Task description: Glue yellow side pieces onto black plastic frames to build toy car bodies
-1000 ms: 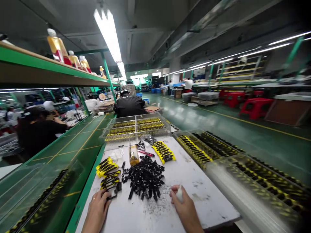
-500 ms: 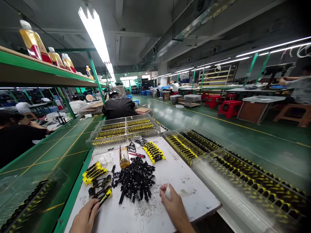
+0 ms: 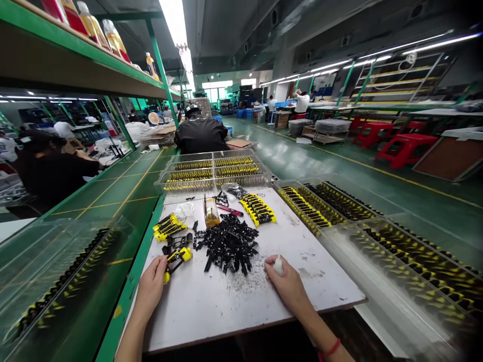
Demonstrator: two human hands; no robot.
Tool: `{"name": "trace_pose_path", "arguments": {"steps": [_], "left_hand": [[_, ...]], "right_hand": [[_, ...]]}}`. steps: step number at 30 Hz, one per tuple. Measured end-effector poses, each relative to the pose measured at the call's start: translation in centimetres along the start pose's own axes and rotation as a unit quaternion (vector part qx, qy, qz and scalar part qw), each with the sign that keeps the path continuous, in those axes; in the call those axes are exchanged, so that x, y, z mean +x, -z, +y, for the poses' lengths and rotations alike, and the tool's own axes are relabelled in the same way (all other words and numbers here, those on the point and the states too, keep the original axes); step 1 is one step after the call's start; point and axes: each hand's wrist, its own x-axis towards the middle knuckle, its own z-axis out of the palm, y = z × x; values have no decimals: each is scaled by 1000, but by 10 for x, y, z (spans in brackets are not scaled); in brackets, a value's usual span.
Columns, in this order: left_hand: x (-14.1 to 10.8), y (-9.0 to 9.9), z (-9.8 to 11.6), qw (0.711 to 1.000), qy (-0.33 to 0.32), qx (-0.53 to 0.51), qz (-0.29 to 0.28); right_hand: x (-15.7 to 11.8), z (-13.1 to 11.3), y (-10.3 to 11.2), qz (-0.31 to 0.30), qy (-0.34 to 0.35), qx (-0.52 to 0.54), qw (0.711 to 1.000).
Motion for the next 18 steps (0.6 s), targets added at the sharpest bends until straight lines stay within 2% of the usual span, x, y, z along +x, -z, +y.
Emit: {"name": "trace_pose_path", "arguments": {"steps": [4,8,13,18], "left_hand": [[-4,-2,-9,990,54,-133,18],[-10,-1,-13,969,100,-222,43],[-15,3,-13,948,132,-285,60],[-21,6,-9,939,126,-308,82]], "right_hand": [[14,-13,4,-13,43,-65,997],[41,-15,-1,-15,100,-115,988],[70,-7,-8,-52,159,-156,974],[81,-3,-4,-94,191,-170,962]]}}
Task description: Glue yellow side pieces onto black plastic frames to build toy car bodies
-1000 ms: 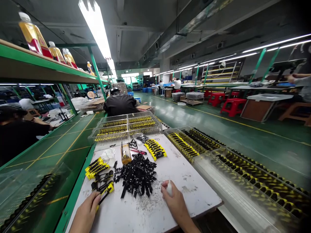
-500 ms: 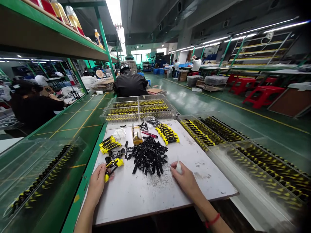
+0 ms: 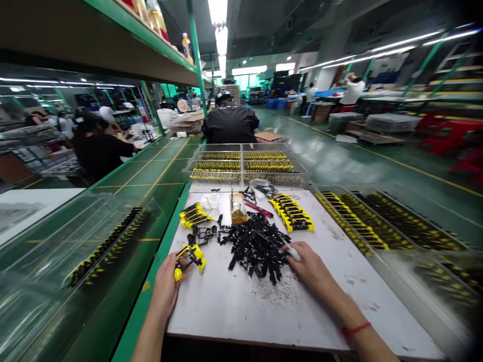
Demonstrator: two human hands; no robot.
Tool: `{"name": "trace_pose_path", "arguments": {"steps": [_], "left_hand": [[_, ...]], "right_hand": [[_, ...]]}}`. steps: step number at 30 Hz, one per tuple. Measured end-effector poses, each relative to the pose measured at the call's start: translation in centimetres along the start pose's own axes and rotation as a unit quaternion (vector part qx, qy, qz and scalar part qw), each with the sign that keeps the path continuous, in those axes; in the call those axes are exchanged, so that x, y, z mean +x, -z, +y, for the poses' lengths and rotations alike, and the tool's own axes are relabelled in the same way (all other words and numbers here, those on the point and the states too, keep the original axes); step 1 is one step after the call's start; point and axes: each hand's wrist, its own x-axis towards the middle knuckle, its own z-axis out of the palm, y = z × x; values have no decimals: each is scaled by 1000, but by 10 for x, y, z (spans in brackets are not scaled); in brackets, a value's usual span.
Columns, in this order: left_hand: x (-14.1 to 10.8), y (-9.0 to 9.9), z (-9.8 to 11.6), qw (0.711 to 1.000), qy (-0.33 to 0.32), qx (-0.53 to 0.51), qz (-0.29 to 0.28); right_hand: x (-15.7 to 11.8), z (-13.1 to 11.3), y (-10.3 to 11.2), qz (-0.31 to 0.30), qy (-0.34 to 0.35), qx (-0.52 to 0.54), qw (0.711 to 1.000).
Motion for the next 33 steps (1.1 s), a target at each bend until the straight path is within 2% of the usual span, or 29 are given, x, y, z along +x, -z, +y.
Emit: {"name": "trace_pose_path", "arguments": {"steps": [4,7,10,14,17,20,24,26,29,33], "left_hand": [[0,-2,6,999,-39,9,9],[6,-4,11,998,-61,26,13],[11,-8,16,997,-71,41,13],[3,-17,21,996,-81,47,4],[-15,-27,24,995,-83,59,-17],[-38,-44,23,993,-82,66,-49],[-64,-70,15,986,-66,86,-123],[-74,-83,11,977,-69,121,-162],[-86,-101,5,958,-83,174,-212],[-95,-118,-2,947,-81,181,-251]], "right_hand": [[3,2,8,-18,-6,-5,1000],[3,2,13,-47,-75,-31,996],[2,1,18,-33,-128,-23,991],[-7,-9,24,-2,-197,75,977],[-17,-31,27,-18,-230,192,954],[-27,-58,24,-51,-194,283,938],[-37,-83,17,-88,-152,313,934],[-42,-87,15,-73,-118,281,950],[-49,-89,13,-20,-48,208,977],[-57,-88,11,49,56,152,986]]}}
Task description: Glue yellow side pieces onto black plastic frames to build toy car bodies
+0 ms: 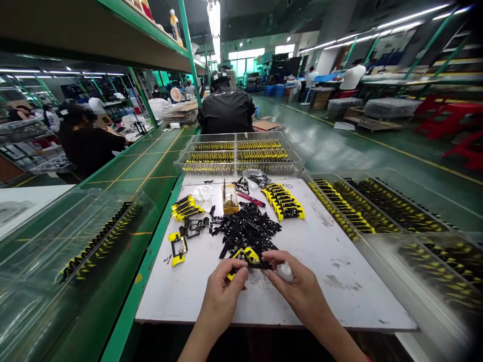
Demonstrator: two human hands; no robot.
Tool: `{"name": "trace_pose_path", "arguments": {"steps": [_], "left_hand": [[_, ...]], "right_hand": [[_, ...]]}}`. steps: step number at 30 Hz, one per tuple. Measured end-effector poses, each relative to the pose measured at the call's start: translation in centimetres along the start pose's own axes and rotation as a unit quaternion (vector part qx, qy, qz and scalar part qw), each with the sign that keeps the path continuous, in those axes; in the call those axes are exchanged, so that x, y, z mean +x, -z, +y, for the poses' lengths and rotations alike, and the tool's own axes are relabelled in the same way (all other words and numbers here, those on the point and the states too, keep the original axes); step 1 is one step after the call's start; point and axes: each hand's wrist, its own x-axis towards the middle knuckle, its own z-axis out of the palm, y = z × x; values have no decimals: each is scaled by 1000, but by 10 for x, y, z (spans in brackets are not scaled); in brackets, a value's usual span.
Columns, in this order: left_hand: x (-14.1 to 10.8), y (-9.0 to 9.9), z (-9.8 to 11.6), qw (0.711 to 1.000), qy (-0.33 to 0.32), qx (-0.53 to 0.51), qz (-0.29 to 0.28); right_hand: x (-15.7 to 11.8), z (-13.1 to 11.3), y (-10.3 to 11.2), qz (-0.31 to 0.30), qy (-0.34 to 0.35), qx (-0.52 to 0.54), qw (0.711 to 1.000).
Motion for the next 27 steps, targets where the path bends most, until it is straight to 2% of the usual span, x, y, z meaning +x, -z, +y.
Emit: {"name": "trace_pose_path", "arguments": {"steps": [3,9,14,18,23,27], "left_hand": [[1,-8,-1,1000,1,4,-15],[3,-9,-4,996,-25,81,13],[0,-10,-7,999,-5,38,-7],[-3,-19,-8,999,4,36,-6],[-4,-34,-9,1000,5,7,24],[0,-36,-7,998,15,-41,51]], "right_hand": [[-4,-1,1,20,49,-14,998],[-5,-6,4,2,45,-25,999],[-7,-5,4,58,111,-38,991],[-11,0,-2,88,131,-63,985],[-15,6,-10,82,160,-83,980],[-19,10,-13,55,189,-74,978]]}}
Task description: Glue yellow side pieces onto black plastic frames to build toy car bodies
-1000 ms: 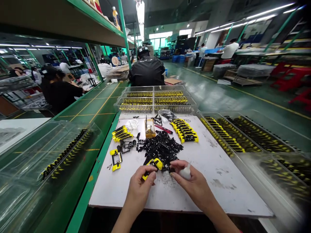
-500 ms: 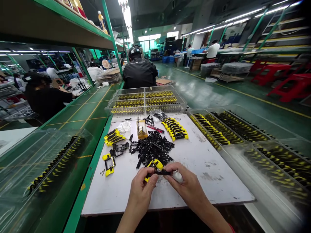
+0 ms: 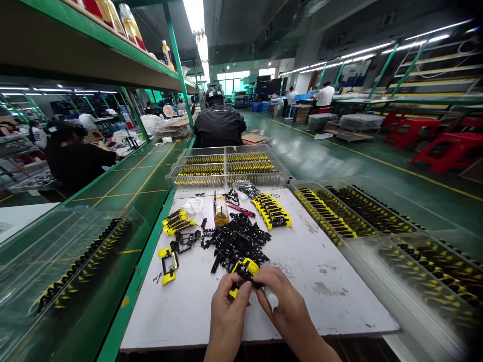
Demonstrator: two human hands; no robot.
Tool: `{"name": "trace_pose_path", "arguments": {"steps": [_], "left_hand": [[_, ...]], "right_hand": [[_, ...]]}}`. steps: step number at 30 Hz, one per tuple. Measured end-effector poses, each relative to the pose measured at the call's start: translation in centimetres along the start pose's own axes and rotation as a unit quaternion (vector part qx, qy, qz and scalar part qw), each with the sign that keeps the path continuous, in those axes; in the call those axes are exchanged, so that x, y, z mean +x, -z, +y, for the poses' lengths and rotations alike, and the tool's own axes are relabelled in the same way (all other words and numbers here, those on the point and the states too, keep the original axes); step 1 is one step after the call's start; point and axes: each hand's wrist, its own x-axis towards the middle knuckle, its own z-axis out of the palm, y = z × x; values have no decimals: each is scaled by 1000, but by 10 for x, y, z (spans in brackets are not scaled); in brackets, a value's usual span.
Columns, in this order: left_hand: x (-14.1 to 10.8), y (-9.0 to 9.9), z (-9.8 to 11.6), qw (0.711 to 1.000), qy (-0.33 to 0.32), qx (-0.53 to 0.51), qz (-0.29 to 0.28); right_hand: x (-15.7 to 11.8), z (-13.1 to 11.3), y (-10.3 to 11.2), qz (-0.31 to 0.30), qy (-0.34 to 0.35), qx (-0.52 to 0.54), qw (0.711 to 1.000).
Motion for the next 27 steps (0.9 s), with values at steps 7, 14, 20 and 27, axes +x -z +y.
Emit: {"name": "trace_pose_path", "arguments": {"steps": [7,14,20,27], "left_hand": [[6,2,-4,994,18,-102,-17],[8,9,-4,992,36,-108,-49],[4,15,4,985,64,-125,-104],[3,24,7,987,62,-28,-145]], "right_hand": [[-8,-2,-3,-58,3,32,998],[8,-18,10,-49,-44,54,996],[26,-1,29,-39,14,24,999],[44,0,37,-128,110,-52,984]]}}
